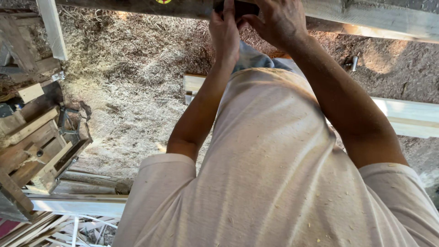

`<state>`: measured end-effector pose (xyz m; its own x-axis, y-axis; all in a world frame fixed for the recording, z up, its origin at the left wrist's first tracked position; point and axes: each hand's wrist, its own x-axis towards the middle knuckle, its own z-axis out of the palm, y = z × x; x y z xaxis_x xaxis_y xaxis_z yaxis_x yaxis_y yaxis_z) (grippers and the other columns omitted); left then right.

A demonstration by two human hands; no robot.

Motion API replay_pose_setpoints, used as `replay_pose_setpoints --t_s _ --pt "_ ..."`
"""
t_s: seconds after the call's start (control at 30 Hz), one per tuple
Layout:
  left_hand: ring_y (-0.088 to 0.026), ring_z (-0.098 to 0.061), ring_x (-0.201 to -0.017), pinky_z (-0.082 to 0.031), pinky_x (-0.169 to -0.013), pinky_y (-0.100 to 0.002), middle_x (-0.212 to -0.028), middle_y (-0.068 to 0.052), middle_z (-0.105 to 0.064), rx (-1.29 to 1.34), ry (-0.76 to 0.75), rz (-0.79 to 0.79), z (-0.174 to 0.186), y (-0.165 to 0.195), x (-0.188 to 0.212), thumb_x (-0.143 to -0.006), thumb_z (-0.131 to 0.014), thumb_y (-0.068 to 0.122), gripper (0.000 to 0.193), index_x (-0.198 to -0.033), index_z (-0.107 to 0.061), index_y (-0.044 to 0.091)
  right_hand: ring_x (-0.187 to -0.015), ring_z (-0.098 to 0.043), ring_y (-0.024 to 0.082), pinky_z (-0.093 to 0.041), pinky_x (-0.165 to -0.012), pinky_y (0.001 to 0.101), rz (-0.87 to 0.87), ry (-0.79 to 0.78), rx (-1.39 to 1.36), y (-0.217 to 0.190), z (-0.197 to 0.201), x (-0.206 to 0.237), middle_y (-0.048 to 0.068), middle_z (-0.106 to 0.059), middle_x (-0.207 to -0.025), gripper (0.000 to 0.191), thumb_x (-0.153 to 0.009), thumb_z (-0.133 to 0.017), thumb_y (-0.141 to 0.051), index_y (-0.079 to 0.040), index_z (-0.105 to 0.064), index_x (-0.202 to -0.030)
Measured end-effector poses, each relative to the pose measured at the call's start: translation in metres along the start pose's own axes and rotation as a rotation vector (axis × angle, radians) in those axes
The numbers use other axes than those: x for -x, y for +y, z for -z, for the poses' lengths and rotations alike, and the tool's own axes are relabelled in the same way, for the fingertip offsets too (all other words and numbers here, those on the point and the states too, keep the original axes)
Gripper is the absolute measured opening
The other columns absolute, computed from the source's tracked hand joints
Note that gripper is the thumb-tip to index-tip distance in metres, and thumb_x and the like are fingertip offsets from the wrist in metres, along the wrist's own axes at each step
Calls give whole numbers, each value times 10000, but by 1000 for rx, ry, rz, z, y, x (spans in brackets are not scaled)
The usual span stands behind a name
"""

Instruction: The person picks up a wooden plank, places it on a workbench, and uses a tape measure and pencil to mark measurements. They then use a try square to draw straight lines across the plank. The person repeats this process on multiple planks.

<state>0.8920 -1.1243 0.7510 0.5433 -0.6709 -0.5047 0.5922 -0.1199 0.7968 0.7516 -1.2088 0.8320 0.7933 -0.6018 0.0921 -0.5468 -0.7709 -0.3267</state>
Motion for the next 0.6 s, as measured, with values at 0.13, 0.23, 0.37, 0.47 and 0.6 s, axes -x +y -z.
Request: replay_pose_setpoints --t_s 0.13,0.23,0.37,0.47,0.6 --pt "-177 -756 -776 -675 -667 -310 -949 -124 -740 19 -30 -25 3 9 8 -1038 -583 391 413 -1135 -639 -7 -974 -684 304 -528 -801 479 -30 -41 -66 -2 -3 0 109 -711 -1093 485 -1018 -845 -416 -108 -631 -1325" --pt "-189 -758 -801 -686 -685 -317 -976 -139 -735 25 -22 -20 4 17 12 -1046 -584 401 434 -1143 -629 -20 -924 -695 295 -532 -716 455 -35 -56 -41 -6 -3 -3 122 -726 -1074 505 -1005 -855 -429 -107 -641 -1331" --pt "-214 -798 -763 -665 -674 -333 -943 -155 -745 -67 -43 -25 7 24 16 -1037 -535 433 472 -1123 -613 -24 -967 -715 275 -551 -801 454 35 -13 -26 -9 -1 -5 112 -731 -1107 560 -1001 -864 -420 -97 -618 -1387" --pt "-212 -782 -767 -664 -687 -348 -942 -170 -735 -33 -47 -47 10 26 18 -1040 -542 429 479 -1110 -605 -41 -1001 -720 279 -551 -825 458 19 -40 -50 -11 1 -5 101 -735 -1124 548 -1010 -878 -405 -105 -607 -1379" --pt "-183 -770 -735 -666 -645 -326 -906 -135 -735 -48 -39 -66 12 28 20 -1025 -545 458 488 -1089 -611 -22 -1048 -709 280 -550 -847 456 47 -15 -38 -18 5 -8 104 -727 -1163 580 -986 -892 -400 -109 -602 -1394"
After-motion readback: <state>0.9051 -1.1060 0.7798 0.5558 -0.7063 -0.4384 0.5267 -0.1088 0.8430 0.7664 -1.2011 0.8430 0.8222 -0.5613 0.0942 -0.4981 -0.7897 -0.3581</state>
